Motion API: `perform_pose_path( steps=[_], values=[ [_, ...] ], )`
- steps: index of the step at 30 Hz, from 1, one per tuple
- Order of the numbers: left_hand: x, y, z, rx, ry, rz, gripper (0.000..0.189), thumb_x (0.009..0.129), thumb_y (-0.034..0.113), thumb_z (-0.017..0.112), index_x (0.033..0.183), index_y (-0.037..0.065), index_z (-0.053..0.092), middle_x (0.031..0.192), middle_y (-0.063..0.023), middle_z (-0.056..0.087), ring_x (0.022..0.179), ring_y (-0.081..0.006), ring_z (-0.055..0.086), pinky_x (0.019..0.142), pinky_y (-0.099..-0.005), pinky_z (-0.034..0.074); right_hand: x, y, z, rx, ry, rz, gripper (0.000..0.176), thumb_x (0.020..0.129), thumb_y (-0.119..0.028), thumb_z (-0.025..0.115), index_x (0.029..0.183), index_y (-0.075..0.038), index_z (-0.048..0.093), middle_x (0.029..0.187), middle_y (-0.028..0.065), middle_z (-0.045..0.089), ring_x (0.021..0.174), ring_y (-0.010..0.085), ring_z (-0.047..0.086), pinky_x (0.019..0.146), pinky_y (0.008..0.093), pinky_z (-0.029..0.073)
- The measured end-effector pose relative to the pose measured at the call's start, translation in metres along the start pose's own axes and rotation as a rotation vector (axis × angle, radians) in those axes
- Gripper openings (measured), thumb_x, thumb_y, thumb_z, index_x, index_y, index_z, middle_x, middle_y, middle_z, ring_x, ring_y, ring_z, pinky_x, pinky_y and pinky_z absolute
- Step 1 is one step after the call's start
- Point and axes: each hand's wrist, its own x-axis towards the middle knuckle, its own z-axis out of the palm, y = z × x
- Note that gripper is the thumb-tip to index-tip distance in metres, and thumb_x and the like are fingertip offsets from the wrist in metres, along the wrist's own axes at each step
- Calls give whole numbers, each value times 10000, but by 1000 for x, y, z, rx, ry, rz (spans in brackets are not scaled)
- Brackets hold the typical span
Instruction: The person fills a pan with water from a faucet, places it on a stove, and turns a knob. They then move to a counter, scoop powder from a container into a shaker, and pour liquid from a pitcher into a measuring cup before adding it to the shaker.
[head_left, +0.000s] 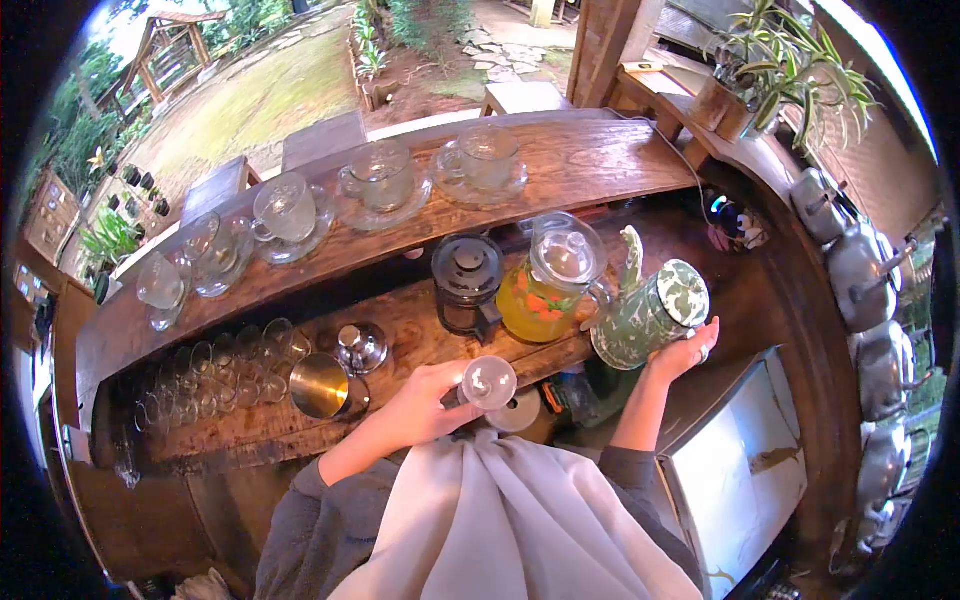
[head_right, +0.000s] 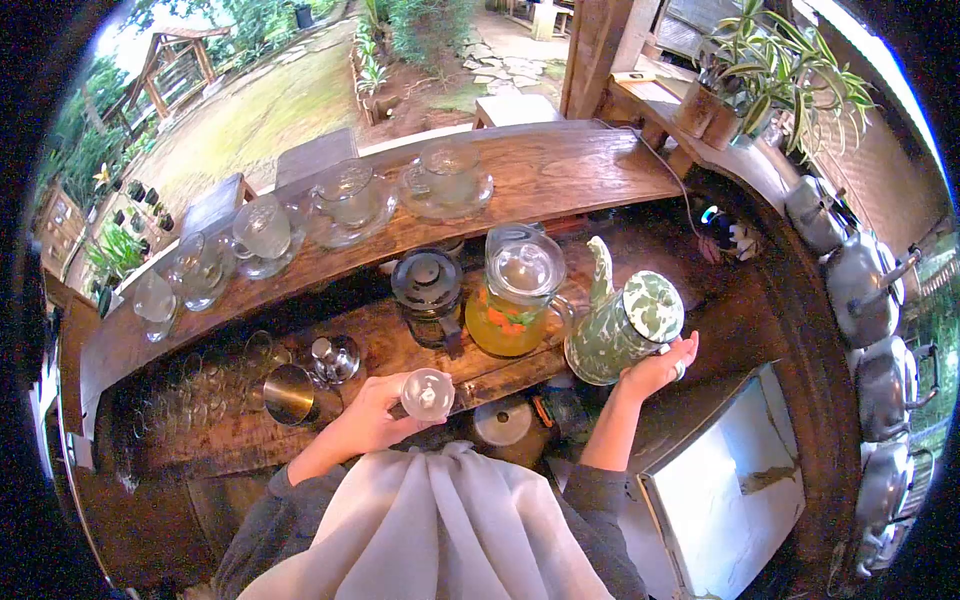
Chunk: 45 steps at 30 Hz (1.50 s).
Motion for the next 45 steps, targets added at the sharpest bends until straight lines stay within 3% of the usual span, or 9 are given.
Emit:
perform_pose_path(
  steps=[13, 19, 25, 37, 43, 45],
  values=[
    [-9, 0, -7, 24, 78, -8, 363, 733, 106, 704, 1074, 39, 599, 989, -107, 652, 911, -224, 634, 816, -318, 477, 5, 32, 29, 69, 0, -20, 420, 939, -314, 361, 1239, -24, 401, 1116, 149, 481, 1024, 239, 484, 899, 353, 387],
    [-14, 1, -8, 27, 83, -13, 356, 725, 128, 712, 1053, 39, 606, 980, -110, 651, 904, -235, 635, 805, -318, 480, 1, 30, 44, -86, 3, -55, 419, 949, -329, 367, 1195, 6, 415, 1106, 165, 490, 1001, 241, 489, 885, 349, 393],
    [-24, 1, -8, 50, 105, -7, 339, 727, 142, 710, 1038, 48, 613, 981, -105, 650, 902, -235, 635, 799, -320, 481, 1, 40, 61, -122, 2, -126, 400, 959, -314, 385, 1133, 45, 424, 1001, 161, 535, 934, 240, 509, 840, 336, 409],
    [-51, 6, -16, 50, 97, -32, 338, 721, 120, 710, 1038, 53, 614, 1001, -89, 649, 922, -218, 628, 831, -306, 468, -4, 50, 74, -73, 11, -130, 378, 960, -293, 393, 1114, 51, 417, 1028, 181, 538, 941, 250, 514, 841, 338, 420],
    [-68, 17, -26, 15, 100, -38, 329, 730, 120, 710, 1035, 48, 612, 1014, -87, 645, 941, -204, 621, 843, -306, 462, -17, 35, 61, -119, -194, -83, 388, 934, -274, 442, 1123, 64, 469, 1114, 170, 515, 971, 233, 507, 865, 334, 407],
    [-75, 17, -31, 5, 91, -42, 325, 734, 121, 709, 1034, 45, 610, 1015, -88, 644, 944, -203, 620, 844, -307, 461, -31, 14, 55, 49, -312, 61, 424, 922, -272, 458, 1153, 83, 473, 1171, 163, 497, 1010, 234, 501, 894, 337, 395]
  ],
)
